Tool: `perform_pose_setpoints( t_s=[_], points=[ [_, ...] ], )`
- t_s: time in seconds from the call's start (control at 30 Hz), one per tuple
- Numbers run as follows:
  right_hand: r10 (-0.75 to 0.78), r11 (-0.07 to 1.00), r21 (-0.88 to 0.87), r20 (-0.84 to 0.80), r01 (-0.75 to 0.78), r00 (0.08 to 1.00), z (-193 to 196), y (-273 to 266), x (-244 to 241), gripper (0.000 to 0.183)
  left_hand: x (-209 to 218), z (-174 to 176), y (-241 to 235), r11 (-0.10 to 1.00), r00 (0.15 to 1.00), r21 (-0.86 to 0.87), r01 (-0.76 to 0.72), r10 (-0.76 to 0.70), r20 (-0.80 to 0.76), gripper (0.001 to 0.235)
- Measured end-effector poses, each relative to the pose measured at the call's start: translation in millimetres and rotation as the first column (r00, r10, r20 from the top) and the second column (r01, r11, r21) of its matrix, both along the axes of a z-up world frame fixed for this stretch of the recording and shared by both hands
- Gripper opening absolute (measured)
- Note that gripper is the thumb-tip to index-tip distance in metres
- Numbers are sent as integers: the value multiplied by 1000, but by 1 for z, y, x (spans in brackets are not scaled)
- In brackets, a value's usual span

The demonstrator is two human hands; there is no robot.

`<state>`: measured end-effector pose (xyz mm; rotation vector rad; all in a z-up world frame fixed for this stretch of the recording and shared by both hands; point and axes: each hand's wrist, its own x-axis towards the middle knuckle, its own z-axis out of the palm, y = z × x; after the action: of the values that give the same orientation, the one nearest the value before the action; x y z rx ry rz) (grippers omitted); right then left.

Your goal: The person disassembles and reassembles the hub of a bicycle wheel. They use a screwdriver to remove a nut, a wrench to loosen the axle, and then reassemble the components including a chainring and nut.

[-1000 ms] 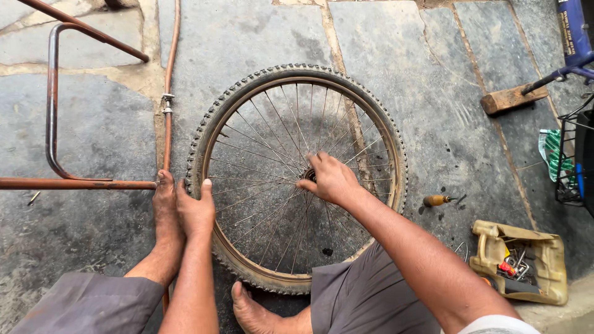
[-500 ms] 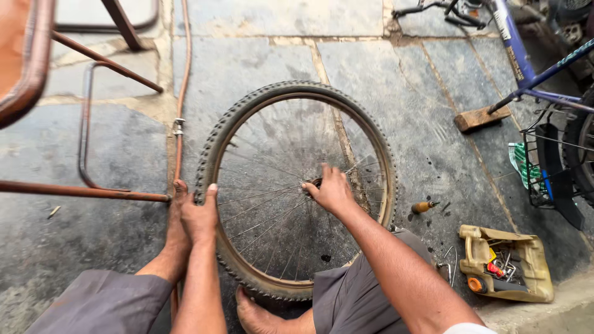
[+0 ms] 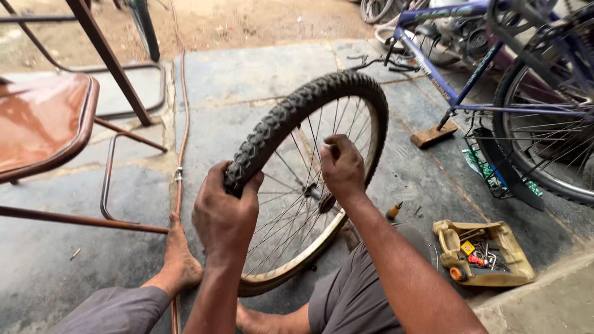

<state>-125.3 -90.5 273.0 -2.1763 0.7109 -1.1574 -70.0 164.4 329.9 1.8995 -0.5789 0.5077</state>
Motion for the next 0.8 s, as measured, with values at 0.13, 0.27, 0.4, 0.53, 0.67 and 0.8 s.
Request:
perform_pose_setpoints(
  t_s=[0.13, 0.27, 0.4, 0.53, 0.67, 0.8],
  points=[
    [-227, 928, 245, -219, 279, 949, -25, -6, -43, 34, -26, 20, 9, 994, 994, 104, -33, 22, 106, 52],
    [78, 418, 896, -200, 150, 977, -85, -8, -53, 61, -32, 22, -3, 986, 989, 169, -5, -20, 145, 50],
    [137, 562, 827, -71, -19, 988, -127, -14, -46, 63, -31, 20, -16, 971, 986, 238, 28, -66, 153, 51],
    [89, 996, -2, -257, -93, 962, -136, -12, -62, 65, -25, 16, -23, 971, 963, 231, -61, -4, 271, 51],
    [93, 955, 295, -186, -35, 978, -111, -16, -54, 57, -12, 23, -25, 969, 959, 235, -77, 8, 282, 50],
    [58, 560, 829, -58, 16, 997, -102, -25, -43, 57, -8, 17, -23, 965, 966, 242, -96, 31, 257, 51]
  ],
)
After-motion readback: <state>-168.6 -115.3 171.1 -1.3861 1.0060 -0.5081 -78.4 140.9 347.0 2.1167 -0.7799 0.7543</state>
